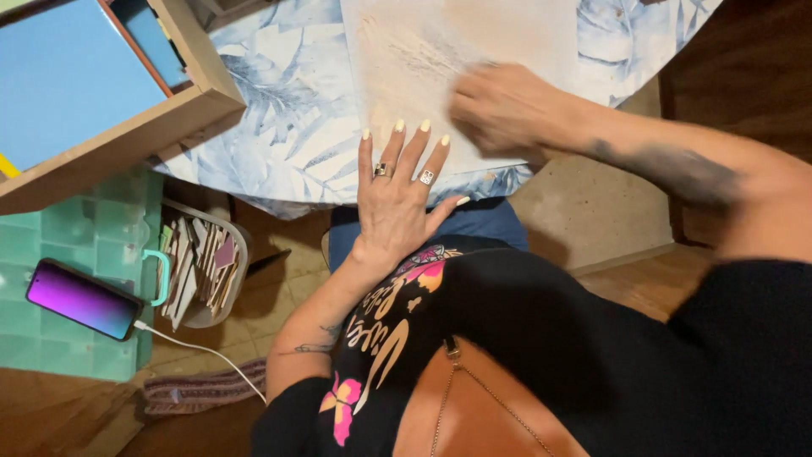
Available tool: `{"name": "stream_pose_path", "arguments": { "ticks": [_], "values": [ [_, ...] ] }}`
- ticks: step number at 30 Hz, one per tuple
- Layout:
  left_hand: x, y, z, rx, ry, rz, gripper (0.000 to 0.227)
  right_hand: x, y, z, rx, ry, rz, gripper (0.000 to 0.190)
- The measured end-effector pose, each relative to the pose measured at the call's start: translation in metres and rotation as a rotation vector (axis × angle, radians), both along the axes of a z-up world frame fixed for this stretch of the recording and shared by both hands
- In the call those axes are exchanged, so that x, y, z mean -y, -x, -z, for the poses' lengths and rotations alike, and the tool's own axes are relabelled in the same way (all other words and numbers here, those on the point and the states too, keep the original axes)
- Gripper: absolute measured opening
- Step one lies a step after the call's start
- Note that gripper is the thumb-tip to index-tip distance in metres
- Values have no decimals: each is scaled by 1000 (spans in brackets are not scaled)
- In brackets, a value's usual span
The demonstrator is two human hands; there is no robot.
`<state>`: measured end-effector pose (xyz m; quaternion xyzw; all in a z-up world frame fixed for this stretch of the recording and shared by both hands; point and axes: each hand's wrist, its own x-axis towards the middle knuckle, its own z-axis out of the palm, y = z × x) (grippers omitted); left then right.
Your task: A person is meticulously picking up and positioning small pieces of white yarn onto a paper template as part of a craft project.
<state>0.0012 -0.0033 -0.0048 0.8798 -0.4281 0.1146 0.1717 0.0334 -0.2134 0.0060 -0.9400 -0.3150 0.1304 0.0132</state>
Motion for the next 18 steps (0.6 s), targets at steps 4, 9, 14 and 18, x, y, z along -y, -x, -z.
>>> {"name": "stream_pose_path", "arguments": {
  "ticks": [4,9,14,18],
  "values": [
    [2,1,-2,-29,-2,-19,56,-42,-69,19,376,-245,-23,21],
    [4,3,-2,-50,-3,-22,55,-37,-62,19,612,-199,-24,17],
    [2,1,-5,-33,-22,-9,57,34,14,-3,124,9,-378,20],
    [5,1,-4,-62,25,11,55,77,22,-27,-169,441,-321,21]
  ]
}}
